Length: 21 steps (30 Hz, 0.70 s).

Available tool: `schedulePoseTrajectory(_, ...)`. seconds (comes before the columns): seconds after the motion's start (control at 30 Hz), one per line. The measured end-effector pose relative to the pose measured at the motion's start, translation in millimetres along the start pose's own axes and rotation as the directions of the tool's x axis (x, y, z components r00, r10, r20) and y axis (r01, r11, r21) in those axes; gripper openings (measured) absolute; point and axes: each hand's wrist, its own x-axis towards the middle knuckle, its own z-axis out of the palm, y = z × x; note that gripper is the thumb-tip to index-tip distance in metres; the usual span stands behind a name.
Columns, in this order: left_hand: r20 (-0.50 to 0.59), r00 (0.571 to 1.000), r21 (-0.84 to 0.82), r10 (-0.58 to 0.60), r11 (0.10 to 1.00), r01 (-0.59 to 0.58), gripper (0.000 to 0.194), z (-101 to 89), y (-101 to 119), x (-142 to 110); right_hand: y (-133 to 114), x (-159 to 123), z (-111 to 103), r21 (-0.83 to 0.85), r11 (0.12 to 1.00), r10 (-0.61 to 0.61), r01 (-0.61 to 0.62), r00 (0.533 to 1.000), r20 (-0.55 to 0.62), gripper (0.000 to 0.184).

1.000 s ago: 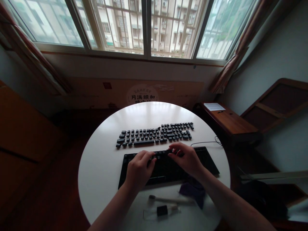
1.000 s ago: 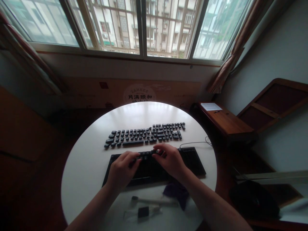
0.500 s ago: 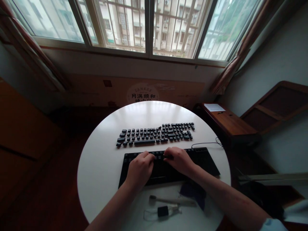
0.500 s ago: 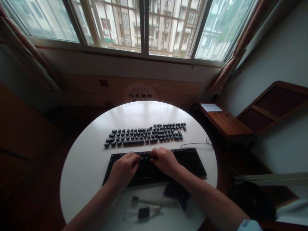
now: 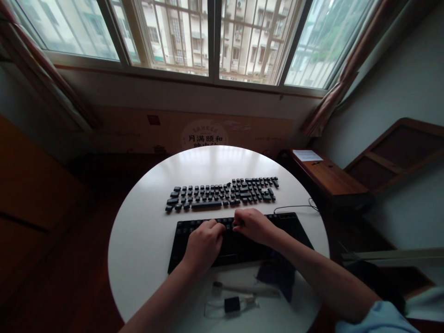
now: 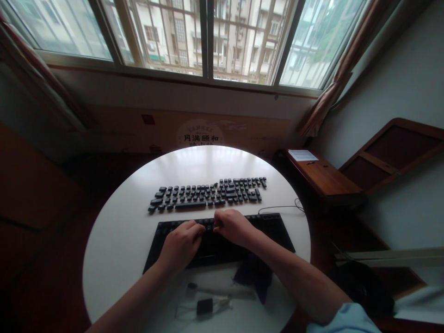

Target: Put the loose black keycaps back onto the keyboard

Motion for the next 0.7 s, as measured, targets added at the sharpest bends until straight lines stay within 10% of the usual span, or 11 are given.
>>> schedulePoseTrajectory(0.7,0.052,0.991,0.068,0.124,0.989,-0.128,0.051,2.0,2,-1,-28,-1,-5,-0.406,0.913,0.055,-0.026,0.997,0.060,0.006)
